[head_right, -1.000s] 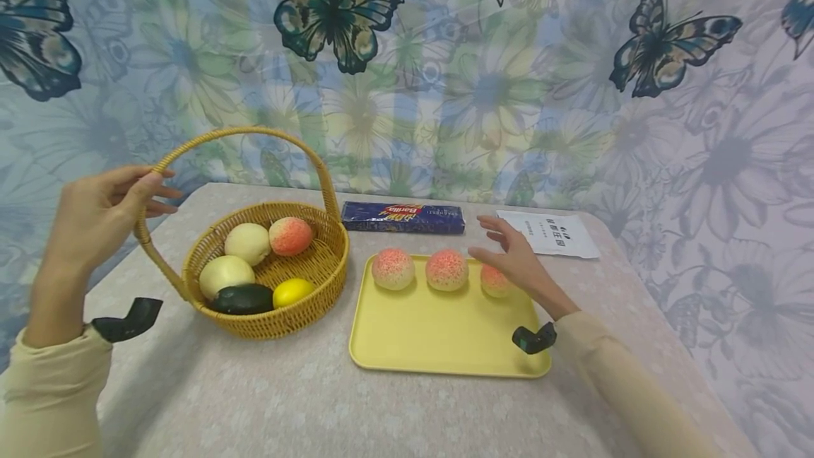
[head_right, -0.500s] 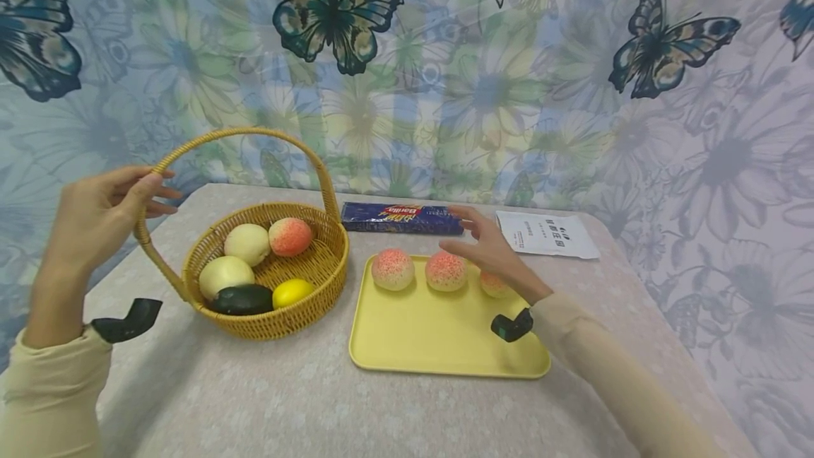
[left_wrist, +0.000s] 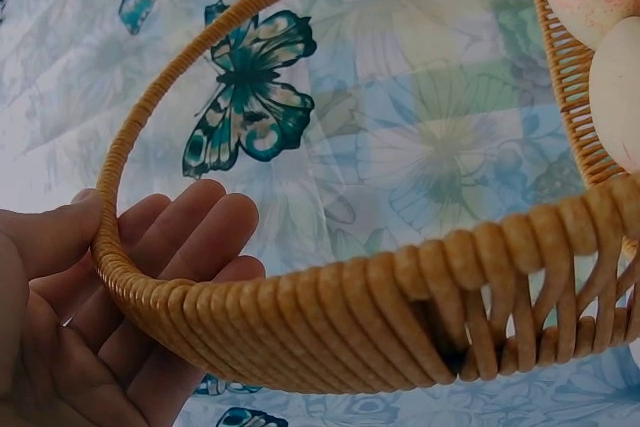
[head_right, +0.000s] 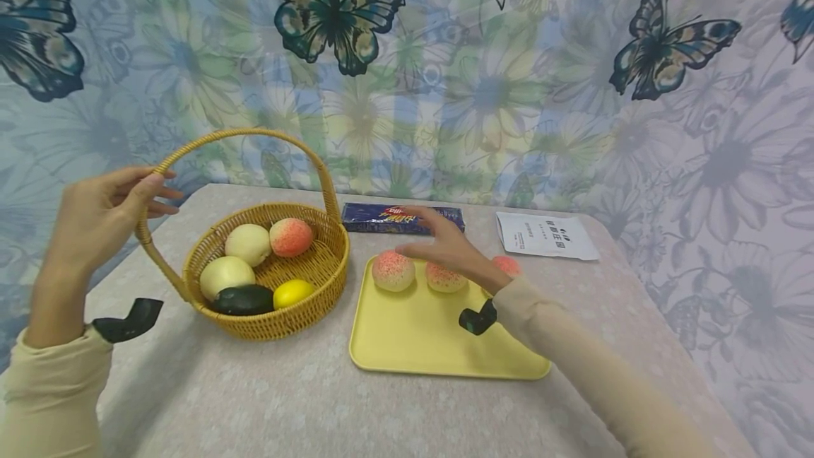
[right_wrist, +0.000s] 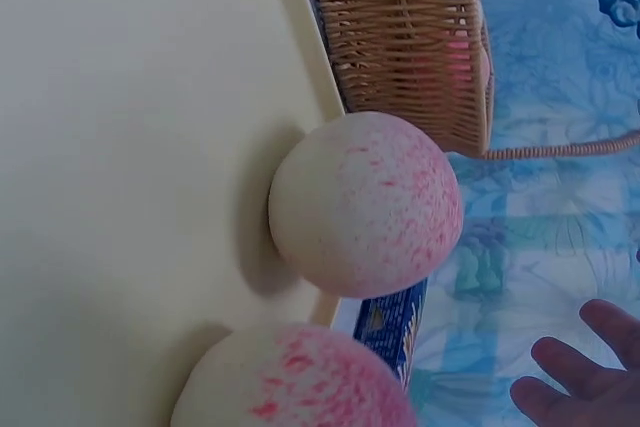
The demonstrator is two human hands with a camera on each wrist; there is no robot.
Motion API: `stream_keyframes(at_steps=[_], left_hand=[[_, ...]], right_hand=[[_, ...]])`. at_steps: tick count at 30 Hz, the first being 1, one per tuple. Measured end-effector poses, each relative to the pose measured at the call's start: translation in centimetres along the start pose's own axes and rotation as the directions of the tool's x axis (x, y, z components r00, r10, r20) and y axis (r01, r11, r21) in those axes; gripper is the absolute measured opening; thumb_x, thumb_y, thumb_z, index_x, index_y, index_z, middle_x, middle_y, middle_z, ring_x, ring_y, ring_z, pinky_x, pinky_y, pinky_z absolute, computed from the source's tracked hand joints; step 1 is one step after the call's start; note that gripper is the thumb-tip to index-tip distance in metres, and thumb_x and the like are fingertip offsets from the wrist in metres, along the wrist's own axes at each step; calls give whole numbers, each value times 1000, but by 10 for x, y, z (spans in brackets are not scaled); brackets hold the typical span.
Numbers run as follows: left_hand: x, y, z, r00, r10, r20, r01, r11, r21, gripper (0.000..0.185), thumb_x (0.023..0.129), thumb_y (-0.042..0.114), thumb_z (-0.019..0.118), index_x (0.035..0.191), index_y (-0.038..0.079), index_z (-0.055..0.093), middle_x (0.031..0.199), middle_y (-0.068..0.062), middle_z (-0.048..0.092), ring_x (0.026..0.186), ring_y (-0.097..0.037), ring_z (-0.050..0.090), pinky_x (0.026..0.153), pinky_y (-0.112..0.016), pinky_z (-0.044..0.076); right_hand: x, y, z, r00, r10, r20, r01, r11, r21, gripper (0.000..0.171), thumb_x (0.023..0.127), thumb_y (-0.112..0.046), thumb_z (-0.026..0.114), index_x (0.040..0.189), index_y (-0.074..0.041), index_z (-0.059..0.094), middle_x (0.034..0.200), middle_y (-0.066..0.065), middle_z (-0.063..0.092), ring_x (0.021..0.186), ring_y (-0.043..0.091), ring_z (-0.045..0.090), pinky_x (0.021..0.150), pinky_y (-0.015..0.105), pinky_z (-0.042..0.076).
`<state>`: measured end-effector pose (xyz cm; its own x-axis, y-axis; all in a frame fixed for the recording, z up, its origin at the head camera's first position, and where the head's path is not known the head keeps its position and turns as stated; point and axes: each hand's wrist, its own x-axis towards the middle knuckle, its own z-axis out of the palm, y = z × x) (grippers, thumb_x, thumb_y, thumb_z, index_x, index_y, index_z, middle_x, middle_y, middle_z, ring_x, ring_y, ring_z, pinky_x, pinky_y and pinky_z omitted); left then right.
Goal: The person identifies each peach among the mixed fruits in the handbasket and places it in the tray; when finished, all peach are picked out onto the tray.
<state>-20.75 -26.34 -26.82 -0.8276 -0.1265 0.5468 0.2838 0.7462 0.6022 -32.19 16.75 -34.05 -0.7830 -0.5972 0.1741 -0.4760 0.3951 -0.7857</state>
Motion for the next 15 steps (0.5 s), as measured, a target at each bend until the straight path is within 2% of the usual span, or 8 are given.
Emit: stream_keyframes(at_steps=[6,15], left_hand=[[1,-1,0,1000,-2,2,2,1000,0,38,100,31,50,121,2,64,100,-24,69,68,15,59,61,-5,50],[1,-1,0,1000,6,2,-6,1000,-7,36,100,29,51,120,2,64,99,-24,69,68,15,60,62,-5,50]], right_hand=[[9,-12,9,998,-38,49,40,998,-48,73,87,-39,70,149,-22,34,153,-3,32,140,28,31,115,46,28],[21,-25,18,995,-61,78,67,995,-74,70,87,-38,70,147,-28,35,152,-3,35,141,26,30,115,43,28]])
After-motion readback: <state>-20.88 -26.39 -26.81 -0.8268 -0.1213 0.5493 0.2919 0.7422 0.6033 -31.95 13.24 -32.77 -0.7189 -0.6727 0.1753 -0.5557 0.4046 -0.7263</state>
